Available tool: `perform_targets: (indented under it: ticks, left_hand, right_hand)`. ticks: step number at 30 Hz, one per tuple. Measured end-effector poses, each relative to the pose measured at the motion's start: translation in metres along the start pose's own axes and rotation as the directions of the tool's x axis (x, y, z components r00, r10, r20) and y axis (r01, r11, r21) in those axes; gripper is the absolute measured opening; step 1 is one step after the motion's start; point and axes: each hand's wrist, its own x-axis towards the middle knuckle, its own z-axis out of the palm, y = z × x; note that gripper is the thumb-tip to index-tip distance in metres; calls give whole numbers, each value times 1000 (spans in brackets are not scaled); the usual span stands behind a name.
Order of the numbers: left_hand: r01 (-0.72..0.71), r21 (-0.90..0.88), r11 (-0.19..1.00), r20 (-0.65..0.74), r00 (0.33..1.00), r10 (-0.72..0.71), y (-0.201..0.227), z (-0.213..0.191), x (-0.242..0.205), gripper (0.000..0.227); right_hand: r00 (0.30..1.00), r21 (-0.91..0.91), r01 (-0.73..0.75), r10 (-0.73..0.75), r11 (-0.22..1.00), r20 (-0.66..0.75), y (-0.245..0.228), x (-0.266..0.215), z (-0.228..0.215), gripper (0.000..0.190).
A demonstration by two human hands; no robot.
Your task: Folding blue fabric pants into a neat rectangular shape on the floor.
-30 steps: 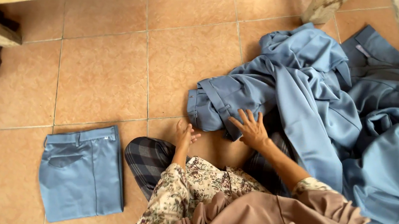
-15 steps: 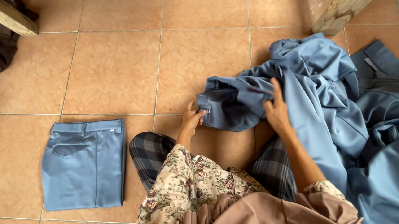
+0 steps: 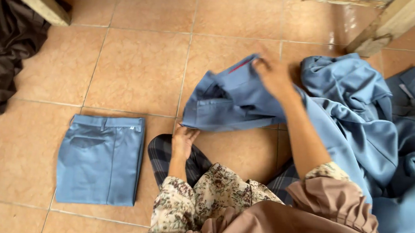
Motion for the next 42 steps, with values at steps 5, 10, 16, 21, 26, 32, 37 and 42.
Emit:
perform_targets:
  ticks: [5,10,16,21,26,32,37,42]
  left_hand:
    - [135,375,917,-210,976,-58,-2,28,-21,74]
    - [139,733,666,-249,966,73,-54,-25,22,71]
    - [61,692,720,-202,973,111,-56,-33,16,42]
    - [25,534,845,-145,987,62,-50,-14,-2,26]
    - [22,465,885,-128,991,42,-46,-11,-7,25]
    - [16,350,937,-130,991,32,-43,-8,-8,29]
    - [18,158,987,-132,991,3,-29,-3,-7,33]
    - [-40,-122,992,-153,988,21,-7,9,-12,35]
  right_hand:
    - [956,-418,-98,202,903,212,71,-63,67,44]
    - [896,-598,-114,343,794,283,112,-111,93,43]
    - [758,-766,8,496,642,423,81,-120,112,87]
    - [704,-678,-215,593,703,392,37,-107,125,80]
    - [687,-733,-270,659,624,308,139,-117,165,68]
    - [835,-676,-280,520,682,179,120,-62,139,34]
    - [973,-485,230,-212,844,92,31,-19,97,25]
    - [810,-436,561,-357,704,465,-9,-94,132,30]
